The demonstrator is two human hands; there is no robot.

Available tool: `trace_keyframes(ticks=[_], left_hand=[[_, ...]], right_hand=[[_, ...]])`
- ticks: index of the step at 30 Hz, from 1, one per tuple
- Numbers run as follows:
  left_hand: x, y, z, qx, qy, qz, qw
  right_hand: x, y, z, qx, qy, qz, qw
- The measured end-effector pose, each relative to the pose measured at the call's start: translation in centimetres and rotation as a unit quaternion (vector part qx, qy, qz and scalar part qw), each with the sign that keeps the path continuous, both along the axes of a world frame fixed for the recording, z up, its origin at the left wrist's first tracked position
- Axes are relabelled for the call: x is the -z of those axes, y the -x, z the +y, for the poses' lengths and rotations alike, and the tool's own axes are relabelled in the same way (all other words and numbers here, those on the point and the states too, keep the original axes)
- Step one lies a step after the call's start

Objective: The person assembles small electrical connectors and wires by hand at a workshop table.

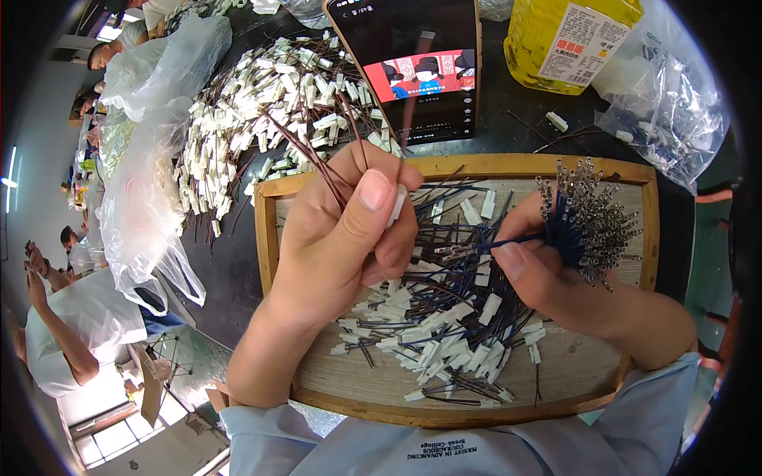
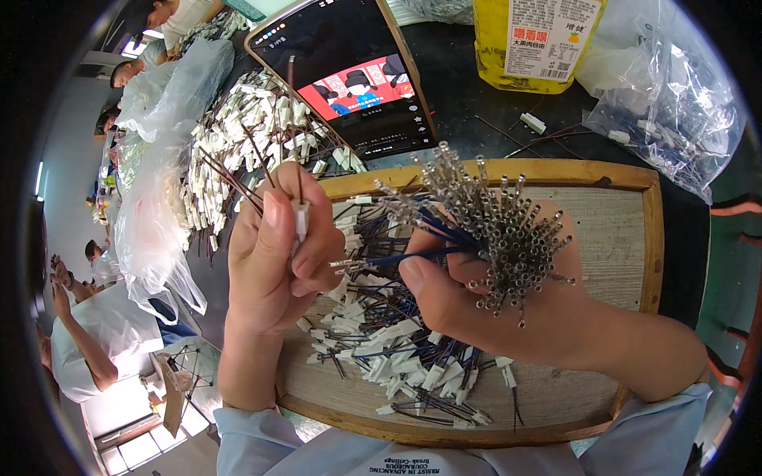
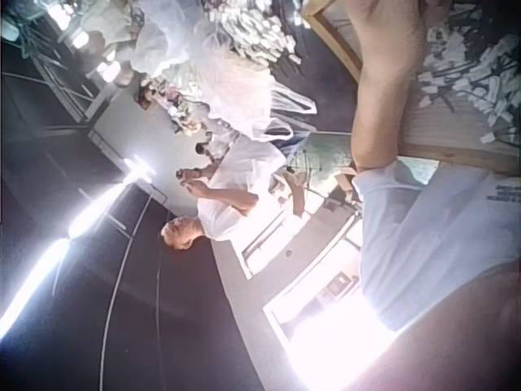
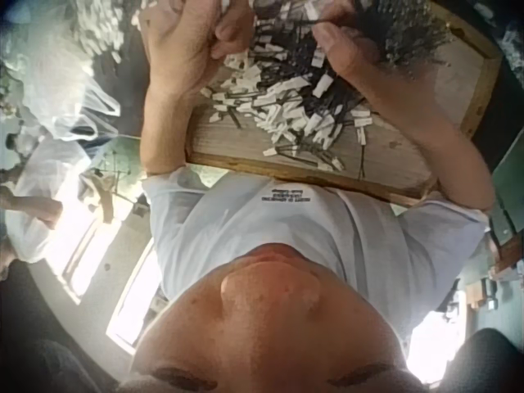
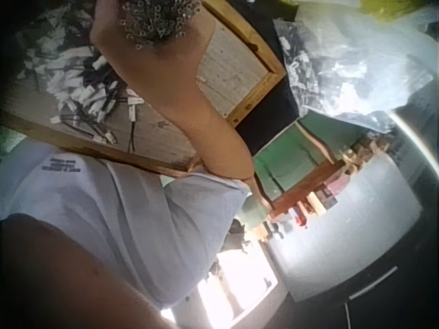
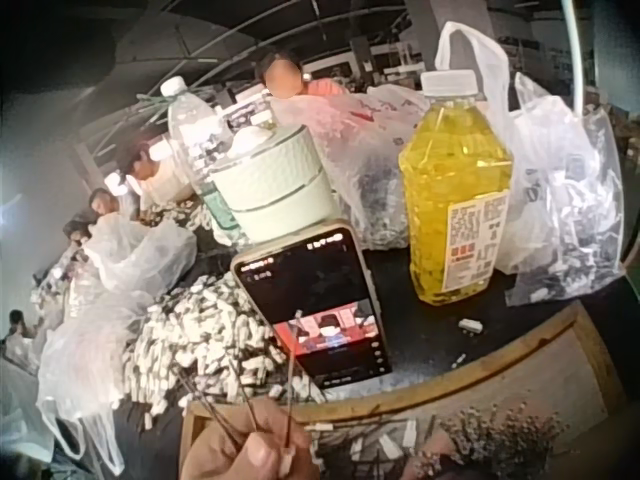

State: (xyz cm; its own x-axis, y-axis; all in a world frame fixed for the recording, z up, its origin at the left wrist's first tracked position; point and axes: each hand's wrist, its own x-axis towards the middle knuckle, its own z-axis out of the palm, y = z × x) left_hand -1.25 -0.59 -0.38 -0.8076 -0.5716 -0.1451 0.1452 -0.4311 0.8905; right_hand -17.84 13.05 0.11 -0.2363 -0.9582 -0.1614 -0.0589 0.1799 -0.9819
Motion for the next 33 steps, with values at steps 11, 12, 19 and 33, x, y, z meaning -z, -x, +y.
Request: trace_keyframes(ticks=[11,12,19,33], left_hand=[[0.0,-0.1,0.5,0.018,0.120,-0.037,0.992],[0.1,-0.1,0.5,0.018,0.120,-0.037,0.992],[-0.1,-0.1,0.6,0.028,0.319,-0.049,0.946],[-0.3,0.0,0.6,-0.023,0.511,-0.074,0.856]], right_hand=[[-0.1,-0.2,-0.5,0.014,-0.066,-0.102,0.993],[0.3,-0.4,-0.5,0.015,-0.066,-0.102,0.993],[1.3,-0.1,-0.4,-0.004,0.043,-0.064,0.997],[2.1,0.2,-1.2,-0.053,0.149,0.005,0.987]])
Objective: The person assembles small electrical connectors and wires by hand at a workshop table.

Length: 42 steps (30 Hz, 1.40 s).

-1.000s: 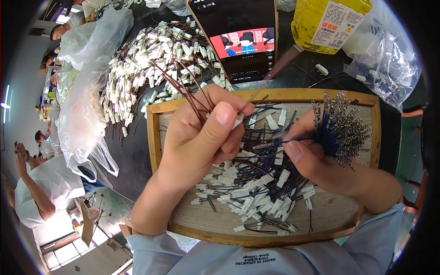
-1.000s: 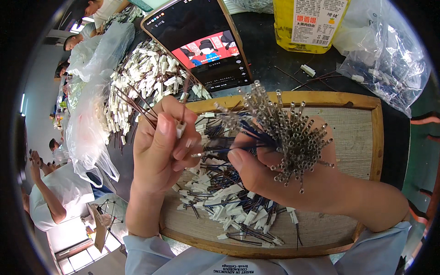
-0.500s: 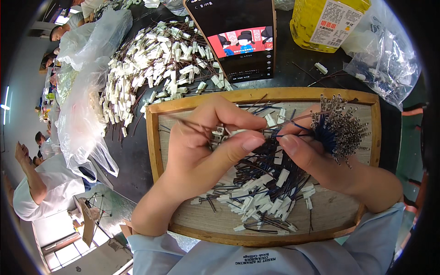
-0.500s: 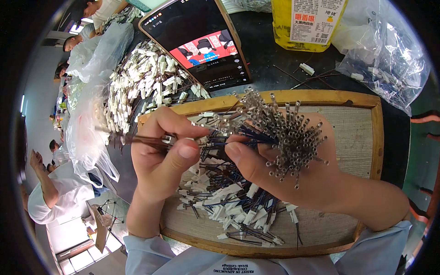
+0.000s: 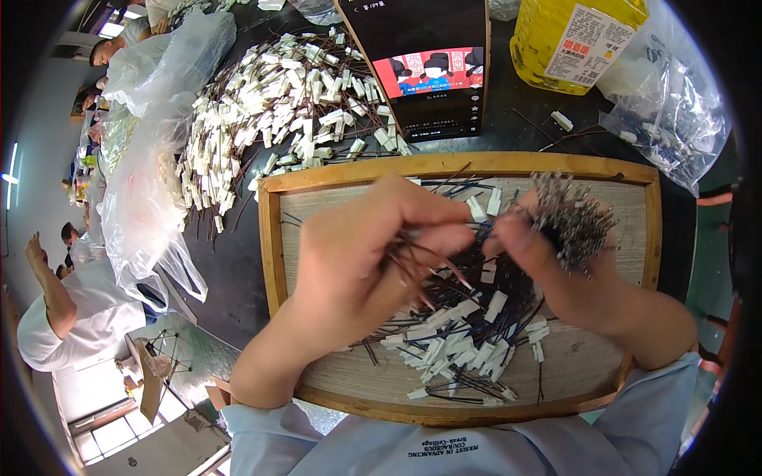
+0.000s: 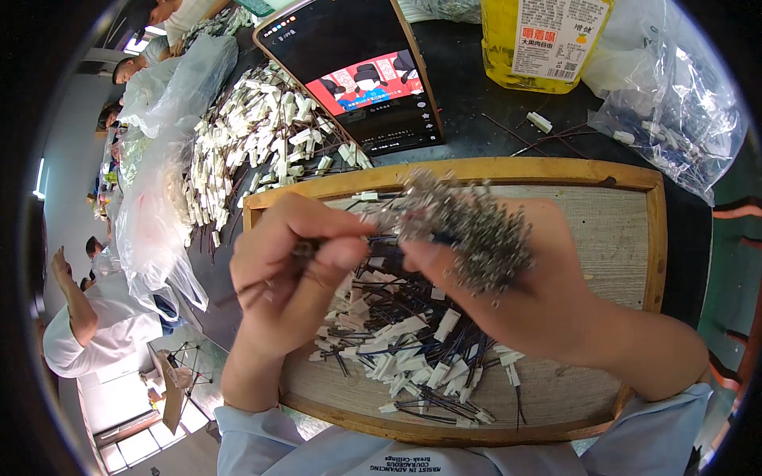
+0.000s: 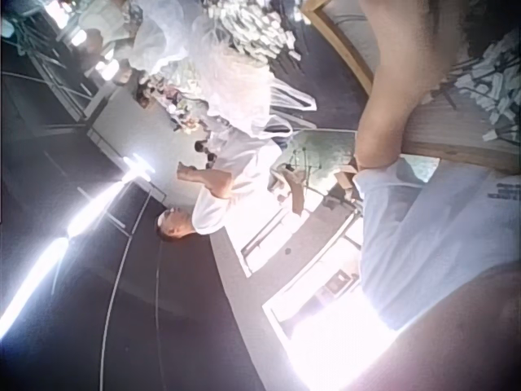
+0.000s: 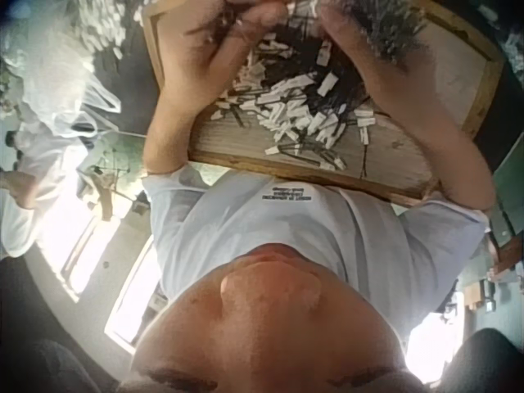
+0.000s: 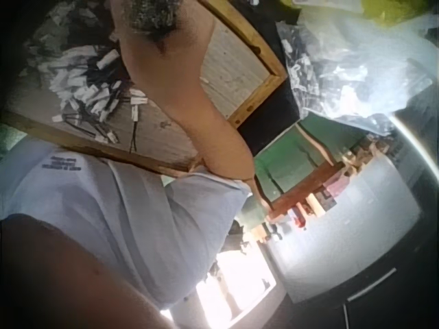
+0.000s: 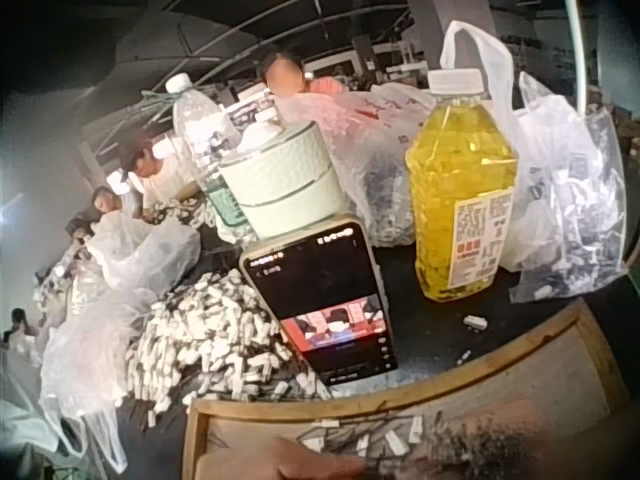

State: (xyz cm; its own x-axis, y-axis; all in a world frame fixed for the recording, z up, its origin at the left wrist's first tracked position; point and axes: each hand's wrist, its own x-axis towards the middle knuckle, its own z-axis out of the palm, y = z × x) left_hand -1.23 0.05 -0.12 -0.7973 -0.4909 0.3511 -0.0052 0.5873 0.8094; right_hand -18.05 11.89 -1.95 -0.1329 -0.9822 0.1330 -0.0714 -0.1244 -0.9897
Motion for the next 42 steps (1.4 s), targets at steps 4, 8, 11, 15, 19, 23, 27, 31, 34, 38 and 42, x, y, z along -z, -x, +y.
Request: trace_keyframes(ticks=[4,8,11,15,19,23,27,31,34,38,42], left_hand=[[-0.4,-0.1,-0.4,-0.094,0.063,-0.016,0.993],[-0.6,-0.1,-0.4,-0.089,0.136,-0.033,0.986],[-0.6,-0.3,-0.3,-0.087,0.087,-0.047,0.991],[0.0,-0.6,-1.1,-0.067,-0.095,-0.018,0.993],[-1.0,-0.4,-1.3,-0.107,-0.344,0.017,0.933],[-0.5,-1.1,-3.0,-0.071,-0.514,0.090,0.850],[0.1,-0.7,-2.9,-0.064,-0.538,0.175,0.822],[0.3,-0.3,-2.6,-0.081,-0.506,0.224,0.829],[-0.1,0.3,-1.9,-0.056,-0.530,0.185,0.826],[1.0,0.4,-1.7,0.066,-0.477,0.117,0.869],[-0.1,0.2,-0.7,0.083,-0.560,0.085,0.820]], right_hand=[[-0.8,-0.4,0.1,0.100,-0.067,0.016,0.993],[0.1,-0.2,0.0,0.128,-0.044,0.043,0.990],[-0.7,-0.5,0.0,0.131,-0.069,-0.037,0.988],[-0.7,-0.5,0.1,0.137,-0.043,-0.021,0.989],[-1.1,-0.2,0.0,0.135,-0.068,-0.017,0.988],[-0.6,0.1,0.0,0.033,-0.104,-0.080,0.991],[-1.0,-0.3,-0.2,-0.015,-0.151,-0.114,0.982],[0.0,-0.7,-0.1,0.065,-0.025,-0.084,0.994],[-0.2,-0.5,0.2,0.070,-0.059,-0.029,0.995],[-0.7,0.0,0.2,0.061,-0.097,0.013,0.993],[-1.3,-0.2,0.5,0.063,-0.037,0.055,0.996]])
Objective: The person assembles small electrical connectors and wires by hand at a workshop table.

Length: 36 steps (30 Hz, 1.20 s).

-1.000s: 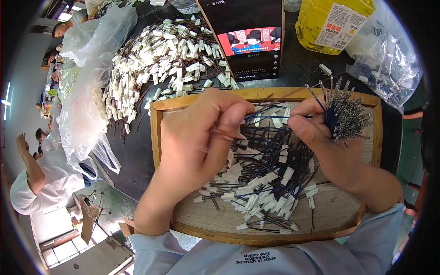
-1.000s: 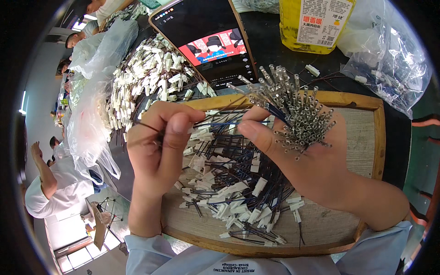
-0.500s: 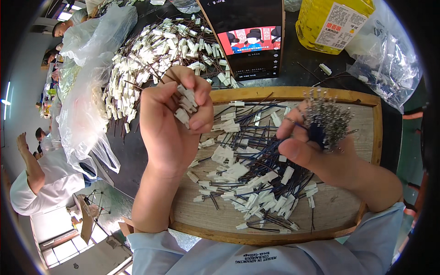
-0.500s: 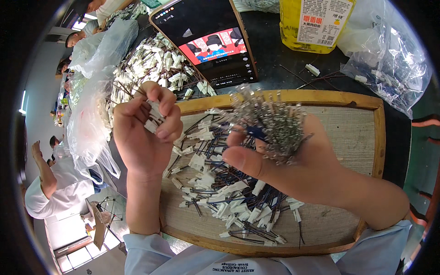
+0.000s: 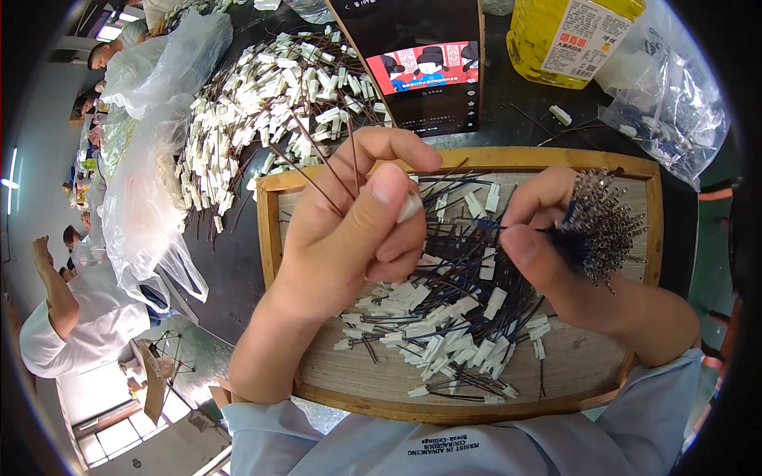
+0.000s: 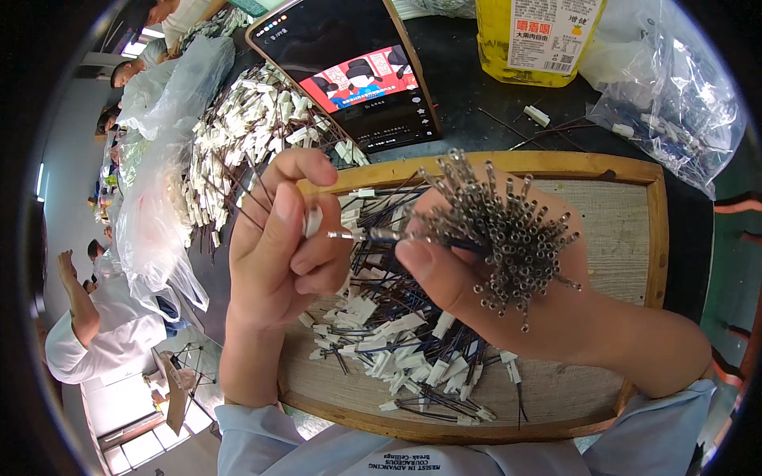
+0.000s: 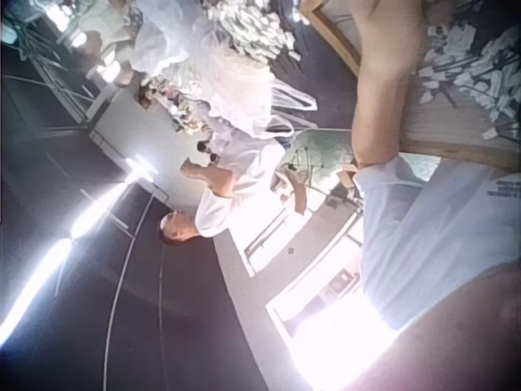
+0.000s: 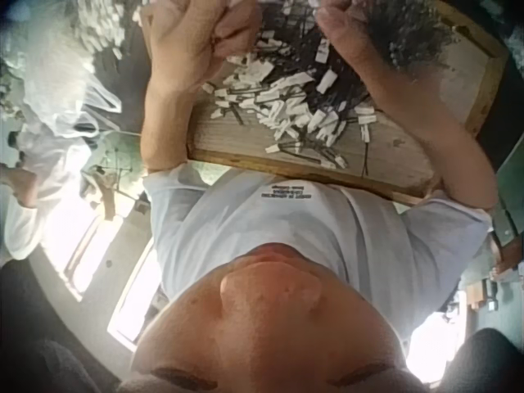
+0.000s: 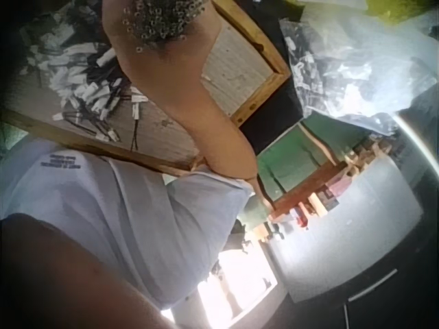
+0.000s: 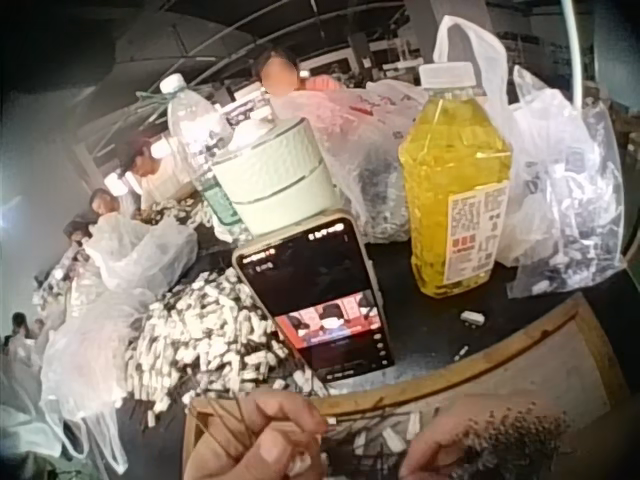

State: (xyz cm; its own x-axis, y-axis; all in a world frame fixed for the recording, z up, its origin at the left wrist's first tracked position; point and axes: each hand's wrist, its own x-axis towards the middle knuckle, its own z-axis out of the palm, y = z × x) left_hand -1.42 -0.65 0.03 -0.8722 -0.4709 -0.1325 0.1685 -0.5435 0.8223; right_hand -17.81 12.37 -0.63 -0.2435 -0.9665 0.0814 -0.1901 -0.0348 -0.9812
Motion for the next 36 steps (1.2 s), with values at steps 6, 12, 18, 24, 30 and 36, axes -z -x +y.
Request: trace_keyframes(ticks=[6,12,18,24,30,36], left_hand=[[0.3,-0.2,0.4,0.058,0.014,0.015,0.998],[-0.2,-0.5,0.6,0.051,0.073,-0.033,0.995],[-0.3,-0.2,1.4,0.080,0.247,-0.103,0.960],[-0.6,-0.1,2.2,0.093,0.166,-0.148,0.971],[-0.1,-0.4,1.4,0.025,0.212,-0.102,0.972],[-0.4,-0.4,0.4,-0.049,0.174,-0.102,0.978]], right_hand=[[0.5,-0.1,-0.1,-0.023,-0.003,-0.156,0.987],[0.5,0.3,0.2,-0.026,0.000,-0.003,1.000],[0.5,0.6,0.3,-0.090,-0.082,-0.082,0.989],[1.1,0.4,0.0,-0.074,-0.013,-0.101,0.992],[0.9,0.3,-0.2,-0.071,-0.058,-0.160,0.983],[1.0,0.3,-0.5,0.018,0.031,-0.011,0.999]])
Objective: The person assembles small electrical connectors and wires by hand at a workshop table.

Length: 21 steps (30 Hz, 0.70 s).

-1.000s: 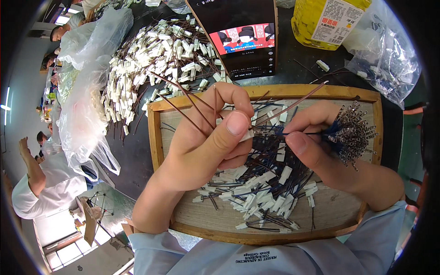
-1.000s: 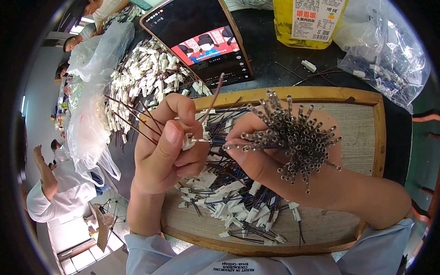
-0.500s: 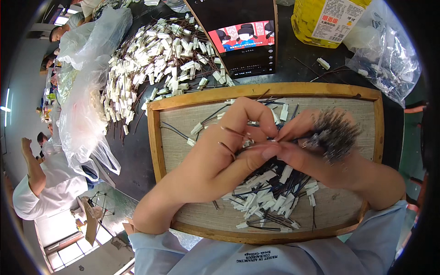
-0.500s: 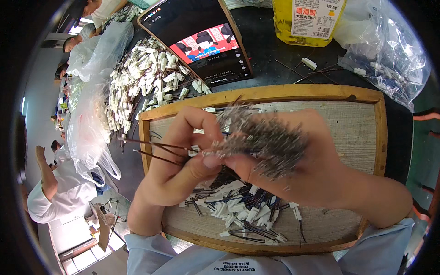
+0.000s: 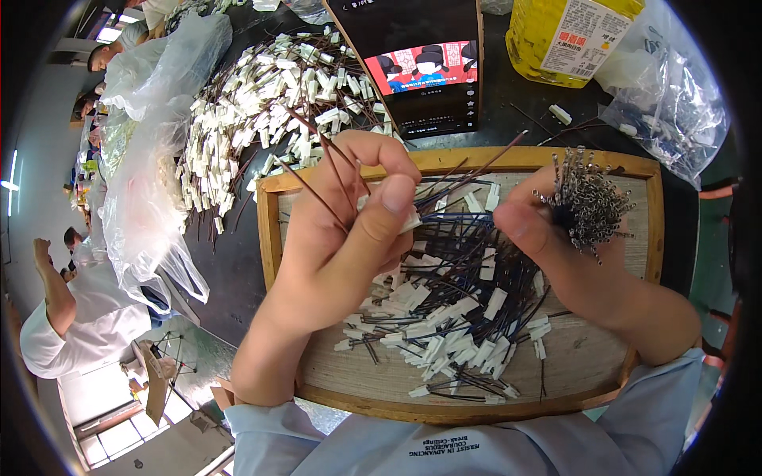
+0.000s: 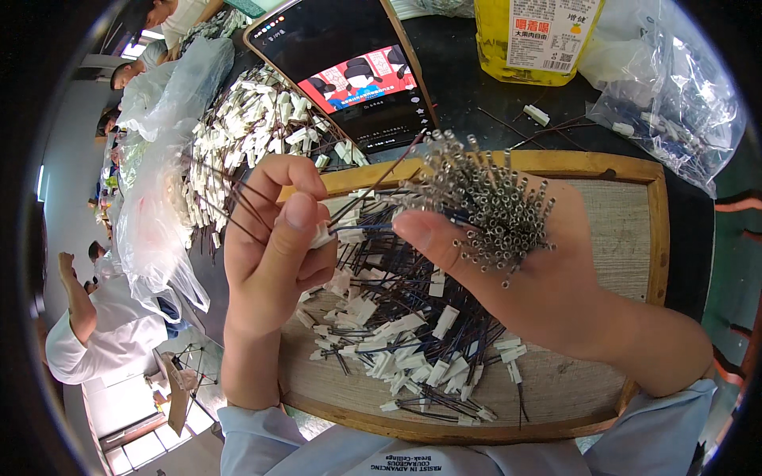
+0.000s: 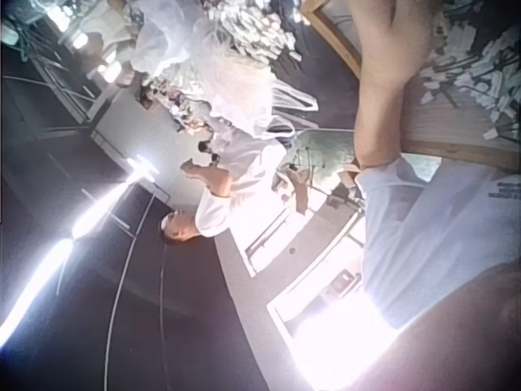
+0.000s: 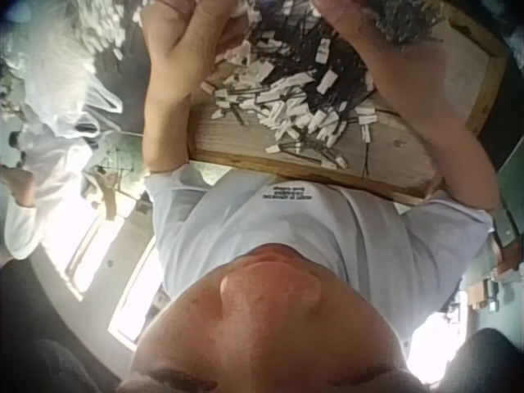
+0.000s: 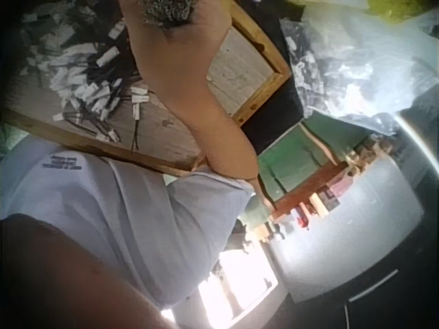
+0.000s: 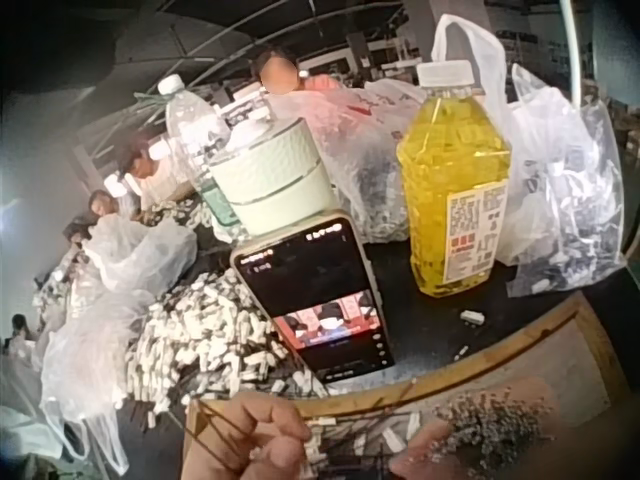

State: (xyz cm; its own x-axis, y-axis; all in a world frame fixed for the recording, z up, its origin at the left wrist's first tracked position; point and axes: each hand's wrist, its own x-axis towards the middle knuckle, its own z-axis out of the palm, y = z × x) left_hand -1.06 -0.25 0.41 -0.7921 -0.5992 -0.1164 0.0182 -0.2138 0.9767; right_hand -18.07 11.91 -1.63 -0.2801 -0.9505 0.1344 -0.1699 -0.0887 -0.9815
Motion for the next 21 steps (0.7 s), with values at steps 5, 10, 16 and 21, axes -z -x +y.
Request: trace_keyframes(ticks=[5,10,16,21], left_hand=[[-0.5,-0.2,-0.8,0.035,-0.082,-0.039,0.995],[1.0,-0.7,-2.5,0.065,-0.203,0.053,0.976],[0.9,0.0,-2.0,-0.113,-0.244,0.131,0.954],[1.3,0.0,-2.0,-0.139,-0.210,0.131,0.959]], right_hand=[[0.1,-0.3,0.1,0.026,-0.015,-0.091,0.995],[1.1,-0.3,0.1,-0.022,-0.019,-0.179,0.983],[-0.7,-0.3,-0.2,-0.091,-0.102,-0.147,0.980],[-0.7,-0.7,-0.3,-0.054,-0.097,-0.206,0.972]])
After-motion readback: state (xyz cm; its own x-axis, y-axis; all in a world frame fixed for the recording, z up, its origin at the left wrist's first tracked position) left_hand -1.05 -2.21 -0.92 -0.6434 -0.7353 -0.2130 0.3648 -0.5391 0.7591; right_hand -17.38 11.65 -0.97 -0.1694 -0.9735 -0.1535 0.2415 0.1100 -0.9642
